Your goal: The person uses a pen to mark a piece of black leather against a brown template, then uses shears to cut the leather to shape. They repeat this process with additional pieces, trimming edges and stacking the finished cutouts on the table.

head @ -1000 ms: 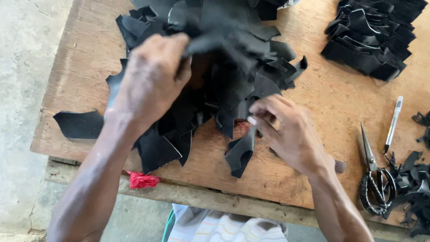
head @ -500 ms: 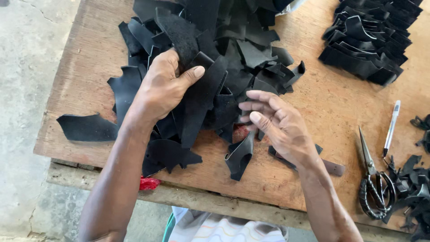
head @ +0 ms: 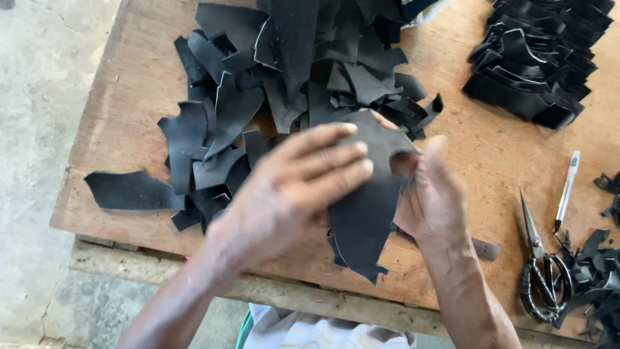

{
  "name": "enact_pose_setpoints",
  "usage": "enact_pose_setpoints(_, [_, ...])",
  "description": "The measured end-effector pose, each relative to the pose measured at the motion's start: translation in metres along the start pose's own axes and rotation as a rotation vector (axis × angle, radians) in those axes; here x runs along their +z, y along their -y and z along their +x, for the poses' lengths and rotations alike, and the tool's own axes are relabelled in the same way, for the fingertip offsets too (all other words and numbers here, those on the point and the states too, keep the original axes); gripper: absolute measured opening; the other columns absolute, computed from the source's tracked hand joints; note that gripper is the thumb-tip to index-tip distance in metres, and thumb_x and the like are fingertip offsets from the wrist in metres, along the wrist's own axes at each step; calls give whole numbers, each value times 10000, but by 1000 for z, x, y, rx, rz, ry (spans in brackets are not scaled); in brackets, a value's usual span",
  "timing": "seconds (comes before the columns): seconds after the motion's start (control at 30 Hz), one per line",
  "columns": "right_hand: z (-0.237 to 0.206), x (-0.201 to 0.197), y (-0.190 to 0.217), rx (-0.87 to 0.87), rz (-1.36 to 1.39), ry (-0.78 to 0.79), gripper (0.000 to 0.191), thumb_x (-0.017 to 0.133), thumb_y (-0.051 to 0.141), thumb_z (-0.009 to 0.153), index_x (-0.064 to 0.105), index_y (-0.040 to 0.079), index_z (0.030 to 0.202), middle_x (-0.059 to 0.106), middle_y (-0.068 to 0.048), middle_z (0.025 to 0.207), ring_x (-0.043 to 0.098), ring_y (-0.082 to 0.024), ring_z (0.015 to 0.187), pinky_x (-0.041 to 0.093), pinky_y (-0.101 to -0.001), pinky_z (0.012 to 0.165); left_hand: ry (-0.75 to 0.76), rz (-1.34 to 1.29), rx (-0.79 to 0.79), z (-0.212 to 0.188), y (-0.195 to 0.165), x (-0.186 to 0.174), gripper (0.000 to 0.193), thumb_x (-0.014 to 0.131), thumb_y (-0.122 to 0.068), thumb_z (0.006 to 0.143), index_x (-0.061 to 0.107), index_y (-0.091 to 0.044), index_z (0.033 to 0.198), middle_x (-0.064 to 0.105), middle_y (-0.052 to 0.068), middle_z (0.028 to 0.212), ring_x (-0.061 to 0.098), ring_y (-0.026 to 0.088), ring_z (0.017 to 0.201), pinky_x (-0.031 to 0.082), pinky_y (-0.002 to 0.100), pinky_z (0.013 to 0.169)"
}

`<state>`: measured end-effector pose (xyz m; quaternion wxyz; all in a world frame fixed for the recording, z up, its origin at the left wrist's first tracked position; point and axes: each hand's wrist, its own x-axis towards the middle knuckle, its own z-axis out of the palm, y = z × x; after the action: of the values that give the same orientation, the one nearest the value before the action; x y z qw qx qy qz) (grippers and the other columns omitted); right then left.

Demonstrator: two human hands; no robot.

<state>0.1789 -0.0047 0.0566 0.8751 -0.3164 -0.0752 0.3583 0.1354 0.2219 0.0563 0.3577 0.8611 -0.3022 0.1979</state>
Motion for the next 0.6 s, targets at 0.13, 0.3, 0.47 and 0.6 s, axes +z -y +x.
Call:
enact_pose_setpoints(0.13, [2, -18, -2, -46, -113, -144, 711, 625, 338, 1080, 316, -33, 1602, 498, -270, 1487, 571, -310, 1310, 531, -427, 1080, 59, 26, -64, -18, -14, 12, 355, 768, -9, 860, 737, -130, 1192, 672, 144, 1389, 471, 313, 1447, 338, 531, 1245])
enact_pose_setpoints(0.3, [-1, -33, -8, -75, -163, -249, 590, 558, 306, 1068, 381, -31, 1519, 508, -247, 1483, 577, -352, 1333, 510, -476, 1128, -14, 343, -351, -34, 14, 16, 337, 739, -7, 906, 745, -74, 1236, 570, 136, 1524, 351, 366, 1494, 244, 543, 1272])
enact_pose_setpoints(0.47, [-15, -27, -8, -178, -601, -402, 484, 589, 196, 1035, 436, -12, 1444, 534, -200, 1467, 591, -287, 1326, 533, -422, 1126, -132, 326, -510, -42, 15, 3, 410, 779, -91, 928, 685, 1, 1317, 516, 222, 1522, 381, 446, 1454, 260, 572, 1220])
enact_pose_setpoints(0.6, [-34, -6, -7, -28, -1227, -414, 489, 753, 86, 888, 556, 43, 1333, 640, -121, 1215, 642, -176, 1075, 574, -336, 937, -165, 202, -524, -38, 5, 0, 453, 788, -104, 892, 668, 2, 1315, 590, 199, 1355, 501, 380, 1280, 443, 468, 1102])
